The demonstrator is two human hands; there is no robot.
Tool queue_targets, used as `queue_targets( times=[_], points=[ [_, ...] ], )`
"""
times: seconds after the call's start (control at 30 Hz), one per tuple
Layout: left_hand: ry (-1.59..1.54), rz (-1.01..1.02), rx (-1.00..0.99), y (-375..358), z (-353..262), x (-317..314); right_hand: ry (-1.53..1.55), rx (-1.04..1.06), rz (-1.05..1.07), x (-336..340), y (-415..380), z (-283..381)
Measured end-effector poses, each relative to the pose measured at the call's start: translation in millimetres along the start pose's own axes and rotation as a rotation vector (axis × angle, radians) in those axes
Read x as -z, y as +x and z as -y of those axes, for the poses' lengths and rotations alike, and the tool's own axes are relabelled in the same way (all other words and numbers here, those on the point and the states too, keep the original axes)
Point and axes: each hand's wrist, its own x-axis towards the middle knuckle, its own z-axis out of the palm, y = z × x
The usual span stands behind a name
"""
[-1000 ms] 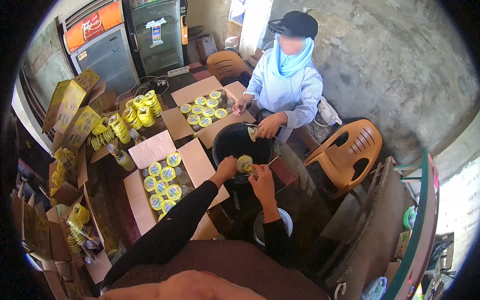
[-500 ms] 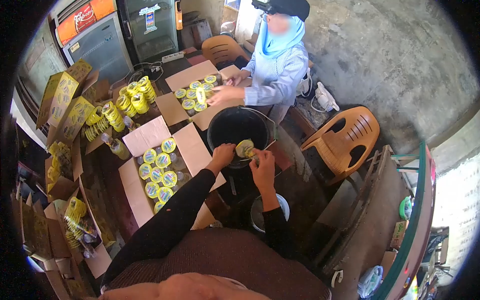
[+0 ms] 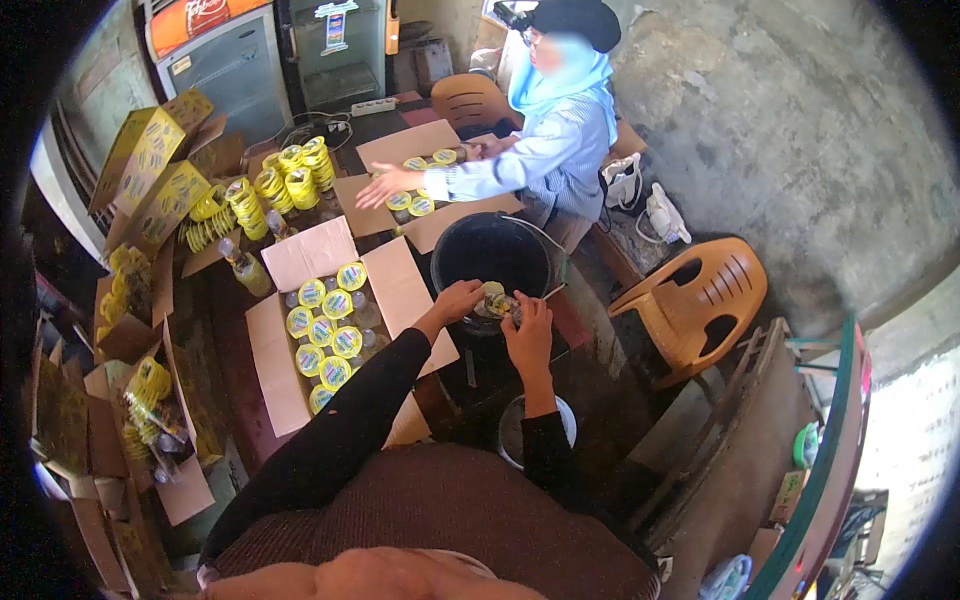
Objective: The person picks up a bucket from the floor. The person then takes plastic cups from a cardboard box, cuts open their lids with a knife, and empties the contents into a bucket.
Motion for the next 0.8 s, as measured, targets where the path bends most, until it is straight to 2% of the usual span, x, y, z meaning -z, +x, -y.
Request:
queue_targets(
  times=[0.03,0.13,0.23,0.4,0.47,0.6,0.7,0.8],
  points=[
    [-0.108,0.001,-0.090,3,3,0,0.052,-0.016,-0.033,-2,-1,-2],
    [-0.089,-0.054,0.009,-1,-2,-2,0.126,-0.047,-0.044,-11,-6,-9],
    [-0.046,-0.157,0.003,-6,-5,-9,0.156,-0.067,-0.035,-16,-12,-10],
    [-0.009,-0.145,0.011,-6,-6,-12,0.266,-0.048,-0.034,-22,-18,-20],
    [0.016,-0.146,-0.008,-5,-6,-11,0.301,-0.109,0.014,-20,-20,-19],
    [-0.104,-0.072,0.018,-5,-14,1,0.350,-0.169,0.022,-17,-21,-20],
    [-0.174,-0.027,0.031,-7,-19,10,0.382,-0.198,-0.005,-23,-20,-26],
    [-0.166,-0.005,0.002,-5,-15,7,0.359,-0.141,-0.100,-30,-21,-32]
  ],
)
